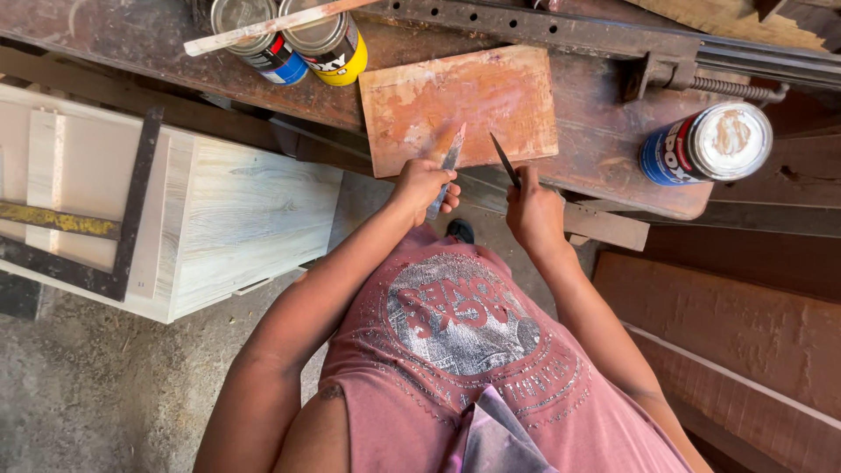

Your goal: The person uses a small scraper knife to scrape old finish and residue off wooden boards resting on a workbench, working along the boards' surfaces and edges. They reposition the boards, scrape a second board, then carry a board to another bench and continue scraping before walking away.

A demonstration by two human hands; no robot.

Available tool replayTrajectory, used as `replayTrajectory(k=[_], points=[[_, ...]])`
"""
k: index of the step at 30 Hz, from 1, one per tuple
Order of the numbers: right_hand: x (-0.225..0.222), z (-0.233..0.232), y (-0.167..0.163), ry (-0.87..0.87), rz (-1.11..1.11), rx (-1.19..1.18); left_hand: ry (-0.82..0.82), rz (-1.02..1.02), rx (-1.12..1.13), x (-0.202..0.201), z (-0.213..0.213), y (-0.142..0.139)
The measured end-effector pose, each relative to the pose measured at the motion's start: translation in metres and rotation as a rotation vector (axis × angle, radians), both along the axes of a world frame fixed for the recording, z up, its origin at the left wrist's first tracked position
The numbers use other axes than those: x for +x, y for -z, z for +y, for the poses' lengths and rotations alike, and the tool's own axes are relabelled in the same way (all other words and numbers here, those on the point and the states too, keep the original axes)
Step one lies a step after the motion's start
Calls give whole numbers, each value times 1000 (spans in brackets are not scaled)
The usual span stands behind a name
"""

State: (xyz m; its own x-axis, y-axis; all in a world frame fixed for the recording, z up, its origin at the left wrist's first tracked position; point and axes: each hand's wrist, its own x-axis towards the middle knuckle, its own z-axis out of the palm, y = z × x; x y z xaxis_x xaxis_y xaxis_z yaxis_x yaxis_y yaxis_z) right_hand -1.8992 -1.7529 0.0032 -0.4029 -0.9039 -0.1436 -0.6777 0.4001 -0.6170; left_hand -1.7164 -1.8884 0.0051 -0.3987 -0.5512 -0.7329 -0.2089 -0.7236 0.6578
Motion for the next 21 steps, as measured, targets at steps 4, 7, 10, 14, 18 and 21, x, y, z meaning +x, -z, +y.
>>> replayTrajectory(k=[4, 7, 10, 14, 18, 21], points=[[8, -14, -5, -134, 153, -202, 5, -49, -2, -4, -2, -7], [9, -18, -10, -201, 201, -256, 41, -129, -3, -4, 0, -10], [9, -22, -7, -185, 21, -264, 67, -189, -32, -4, -2, -8], [11, -31, 4, -123, -62, -296, 51, -240, -11, -5, -7, -3], [11, -41, 12, -87, 7, -261, 29, -258, -12, -7, -9, -1], [7, -46, 14, -80, 64, -229, 34, -248, -27, -6, -9, 1]])
